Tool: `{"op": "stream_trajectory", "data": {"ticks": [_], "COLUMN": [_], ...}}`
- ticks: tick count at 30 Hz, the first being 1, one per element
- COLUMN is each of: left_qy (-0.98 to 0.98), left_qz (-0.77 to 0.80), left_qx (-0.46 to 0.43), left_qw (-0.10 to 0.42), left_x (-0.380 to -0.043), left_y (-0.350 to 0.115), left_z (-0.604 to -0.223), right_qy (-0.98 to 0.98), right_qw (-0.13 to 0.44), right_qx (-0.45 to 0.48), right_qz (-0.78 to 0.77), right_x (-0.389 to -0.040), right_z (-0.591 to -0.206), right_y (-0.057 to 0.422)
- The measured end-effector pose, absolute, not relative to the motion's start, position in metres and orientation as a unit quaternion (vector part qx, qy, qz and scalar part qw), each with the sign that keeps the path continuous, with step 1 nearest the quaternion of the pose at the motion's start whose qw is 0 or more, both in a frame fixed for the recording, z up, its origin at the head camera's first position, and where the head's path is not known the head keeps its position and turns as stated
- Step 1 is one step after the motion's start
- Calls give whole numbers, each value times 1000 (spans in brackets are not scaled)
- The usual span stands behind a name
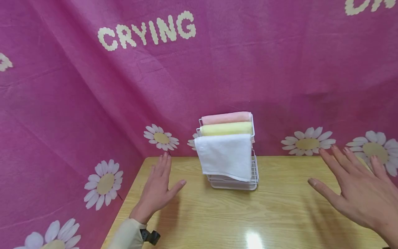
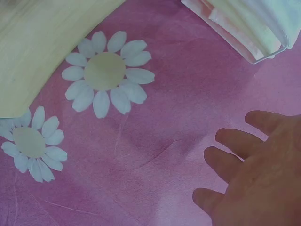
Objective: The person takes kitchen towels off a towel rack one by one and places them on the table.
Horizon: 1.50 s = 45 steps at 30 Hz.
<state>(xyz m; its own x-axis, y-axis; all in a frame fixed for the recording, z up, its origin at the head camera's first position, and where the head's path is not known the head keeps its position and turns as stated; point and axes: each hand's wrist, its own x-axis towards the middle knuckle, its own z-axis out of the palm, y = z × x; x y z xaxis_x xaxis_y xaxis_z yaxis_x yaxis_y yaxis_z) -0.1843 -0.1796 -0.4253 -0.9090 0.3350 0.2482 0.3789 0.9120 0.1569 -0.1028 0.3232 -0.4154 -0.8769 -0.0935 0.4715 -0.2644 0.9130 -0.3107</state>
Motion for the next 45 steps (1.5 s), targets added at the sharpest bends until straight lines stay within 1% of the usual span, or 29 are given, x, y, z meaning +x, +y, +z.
{"op": "stream_trajectory", "data": {"ticks": [4, 9, 18, 23, 30, 37, 45], "left_qy": [-972, -973, -969, -963, -936, -888, -818], "left_qz": [-107, -111, -152, -187, -300, -406, -522], "left_qx": [-183, -185, -183, -183, -161, -156, -160], "left_qw": [100, 81, 60, 63, 91, 150, 179], "left_x": [-189, -195, -212, -218, -227, -234, -241], "left_y": [-173, -165, -149, -142, -134, -118, -105], "left_z": [-432, -441, -463, -473, -488, -506, -530], "right_qy": [-950, -959, -961, -963, -961, -952, -952], "right_qw": [230, 222, 211, 209, 201, 215, 217], "right_qx": [97, 88, 104, 108, 114, 117, 111], "right_qz": [188, 152, 143, 132, 150, 183, 183], "right_x": [-103, -106, -107, -106, -105, -104, -113], "right_z": [-411, -404, -397, -393, -386, -385, -376], "right_y": [323, 321, 315, 311, 303, 298, 282]}}
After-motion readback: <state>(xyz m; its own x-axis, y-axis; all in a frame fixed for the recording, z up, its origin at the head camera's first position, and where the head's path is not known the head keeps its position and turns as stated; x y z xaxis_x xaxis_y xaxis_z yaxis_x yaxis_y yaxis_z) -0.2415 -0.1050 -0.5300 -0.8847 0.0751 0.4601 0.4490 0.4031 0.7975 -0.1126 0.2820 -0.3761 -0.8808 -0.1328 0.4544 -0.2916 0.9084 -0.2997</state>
